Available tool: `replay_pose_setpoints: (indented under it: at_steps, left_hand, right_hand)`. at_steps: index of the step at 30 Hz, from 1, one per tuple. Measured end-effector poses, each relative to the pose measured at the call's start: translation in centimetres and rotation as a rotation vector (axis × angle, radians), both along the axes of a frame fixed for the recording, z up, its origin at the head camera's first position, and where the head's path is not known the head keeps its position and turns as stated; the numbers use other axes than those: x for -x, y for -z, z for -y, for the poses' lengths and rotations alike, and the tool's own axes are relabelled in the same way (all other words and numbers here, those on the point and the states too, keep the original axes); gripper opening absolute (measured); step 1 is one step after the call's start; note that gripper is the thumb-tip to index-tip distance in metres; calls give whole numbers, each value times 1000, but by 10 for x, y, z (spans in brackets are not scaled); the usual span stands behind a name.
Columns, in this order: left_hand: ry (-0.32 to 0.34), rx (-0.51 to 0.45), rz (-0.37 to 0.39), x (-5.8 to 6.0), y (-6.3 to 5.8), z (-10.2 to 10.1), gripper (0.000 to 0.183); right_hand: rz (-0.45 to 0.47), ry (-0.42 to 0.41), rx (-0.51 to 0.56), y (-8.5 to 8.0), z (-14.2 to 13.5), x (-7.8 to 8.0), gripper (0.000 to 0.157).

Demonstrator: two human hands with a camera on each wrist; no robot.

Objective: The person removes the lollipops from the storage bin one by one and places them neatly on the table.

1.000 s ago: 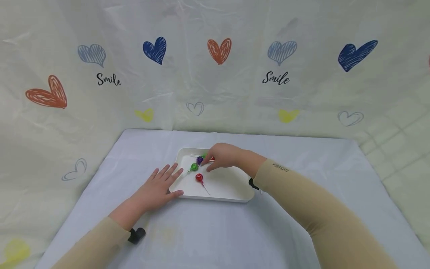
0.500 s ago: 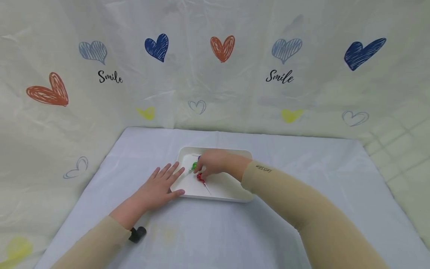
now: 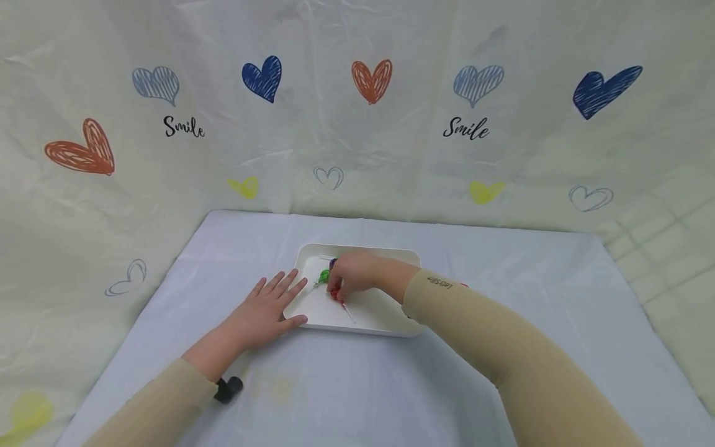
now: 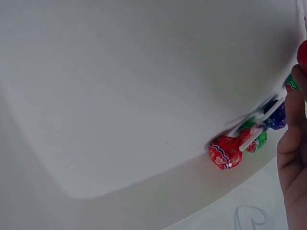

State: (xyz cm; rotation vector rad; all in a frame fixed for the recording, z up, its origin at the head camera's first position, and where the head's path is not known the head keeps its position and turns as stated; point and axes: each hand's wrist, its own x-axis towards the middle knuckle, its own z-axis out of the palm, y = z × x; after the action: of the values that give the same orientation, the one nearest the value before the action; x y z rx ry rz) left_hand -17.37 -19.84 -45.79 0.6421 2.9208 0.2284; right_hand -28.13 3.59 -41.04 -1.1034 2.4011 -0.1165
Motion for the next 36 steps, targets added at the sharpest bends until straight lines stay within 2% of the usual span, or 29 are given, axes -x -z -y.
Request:
replay_pose_setpoints:
  at_steps: [4,10,17,26,32,36]
  left_hand:
    - [-1,2,3,0,1,-1,88]
    - [-2,7,8,0,1,-2,89]
    - [-12,22,20,0,-1,-4,85]
    - [-10,5,7,-1,-1,-5,87]
    - [-6,-20,-29,-3,3,0,90]
    - [-8,-46,-27,-5,2,1,91]
  right_hand:
    - [32,35,49,-8,-6,0,25]
    - [-2,40,90,-20,-18,-1,26]
    - [-31,66,134,-27,-41,1,28]
    - [-12,188,222,-43,-89,0,28]
    - [-6,291,241,-45,-124,-1,33]
    - [-15,339,241,-42,-149,-7,33]
